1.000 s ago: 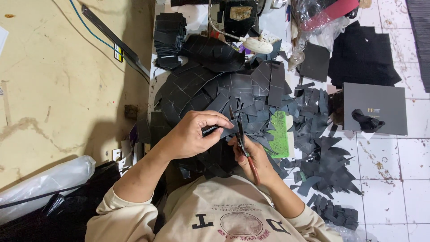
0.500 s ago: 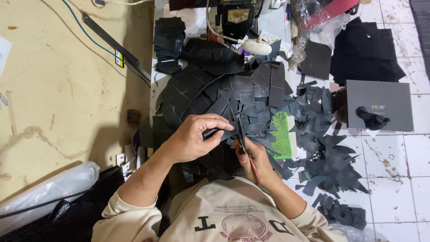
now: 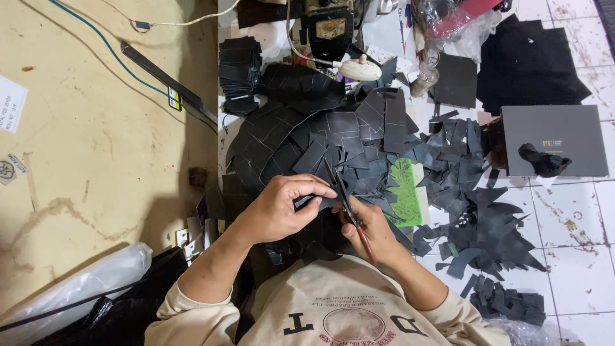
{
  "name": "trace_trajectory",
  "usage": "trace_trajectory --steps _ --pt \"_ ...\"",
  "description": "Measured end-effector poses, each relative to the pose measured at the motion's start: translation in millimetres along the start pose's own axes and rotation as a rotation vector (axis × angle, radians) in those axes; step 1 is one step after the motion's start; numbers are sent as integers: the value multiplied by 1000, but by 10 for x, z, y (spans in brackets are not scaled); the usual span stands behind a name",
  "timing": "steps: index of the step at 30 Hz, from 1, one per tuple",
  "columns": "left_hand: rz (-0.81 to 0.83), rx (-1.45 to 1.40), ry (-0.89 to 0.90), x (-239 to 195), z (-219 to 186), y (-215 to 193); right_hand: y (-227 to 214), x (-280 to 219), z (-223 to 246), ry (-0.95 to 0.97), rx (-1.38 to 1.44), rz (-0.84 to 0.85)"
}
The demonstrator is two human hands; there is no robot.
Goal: Trimming excess material from leather pieces using scissors
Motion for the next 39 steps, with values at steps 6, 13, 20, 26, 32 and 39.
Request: trace_trajectory --steps 6,13,20,26,32,39 --pt "-12 -7 -9 14 -20 -4 21 -142 -254 61 45 -49" --pt "-21 -33 -31 -22 67 -36 -44 -295 -554 77 68 -108" --pt "-701 44 -224 -379 666 -1281 -214 -283 -976 198 208 -252" --pt "-1148 -174 -267 -322 1847 -2191 -194 -403 -1380 221 372 -365" --pt "-1102 -183 -435 169 2321 -2418 -226 -447 -1413 234 464 -364" --pt "-1047 20 -470 493 2812 -2486 -196 -465 -1426 302 528 -305"
Point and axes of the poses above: each hand's wrist, its own x-axis towards the middle knuckle, its own y-axis out of the palm, z = x × y, the point moved 8 cm from there along x, towards the middle knuckle, and after that the axes turned 1 degree about y, right-handed, at the moved point
